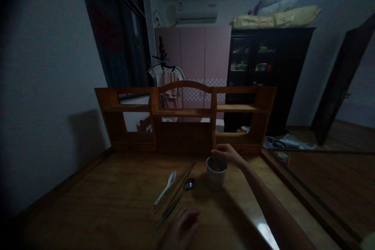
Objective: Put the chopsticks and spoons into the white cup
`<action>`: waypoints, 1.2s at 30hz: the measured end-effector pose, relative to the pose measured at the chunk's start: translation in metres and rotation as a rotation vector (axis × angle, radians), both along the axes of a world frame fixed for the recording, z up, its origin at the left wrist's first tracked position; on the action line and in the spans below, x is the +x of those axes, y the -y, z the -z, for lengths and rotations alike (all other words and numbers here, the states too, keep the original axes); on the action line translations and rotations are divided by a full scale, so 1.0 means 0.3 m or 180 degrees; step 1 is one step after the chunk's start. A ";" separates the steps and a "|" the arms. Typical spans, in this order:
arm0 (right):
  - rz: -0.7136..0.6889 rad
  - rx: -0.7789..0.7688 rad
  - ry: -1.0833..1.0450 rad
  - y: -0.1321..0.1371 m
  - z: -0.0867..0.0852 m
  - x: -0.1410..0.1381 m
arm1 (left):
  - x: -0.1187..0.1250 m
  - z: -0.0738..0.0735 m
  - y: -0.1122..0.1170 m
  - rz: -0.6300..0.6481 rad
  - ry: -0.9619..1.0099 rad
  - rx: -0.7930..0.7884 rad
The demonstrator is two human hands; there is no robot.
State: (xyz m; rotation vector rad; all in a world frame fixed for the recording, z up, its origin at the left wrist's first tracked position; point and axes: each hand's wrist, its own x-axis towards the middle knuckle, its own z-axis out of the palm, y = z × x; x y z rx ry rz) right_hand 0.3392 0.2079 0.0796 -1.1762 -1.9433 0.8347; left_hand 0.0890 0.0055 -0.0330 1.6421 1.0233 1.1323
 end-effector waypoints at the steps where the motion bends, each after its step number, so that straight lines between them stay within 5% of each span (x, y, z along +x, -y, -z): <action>1: 0.0002 0.0004 -0.0005 -0.003 0.003 0.000 | -0.002 -0.005 0.002 0.0011 -0.0078 0.0059; 14: -0.0018 -0.0013 -0.0240 0.029 0.017 -0.010 | 0.007 0.023 0.000 -0.0132 -0.0260 0.0328; 24: -0.0236 -0.0320 -0.0491 0.027 -0.066 0.005 | -0.009 -0.058 0.018 0.0002 -0.0570 0.0038; 36: -0.0246 -0.0328 -0.0471 -0.003 -0.035 -0.008 | -0.008 -0.046 0.023 -0.0018 -0.0696 0.0071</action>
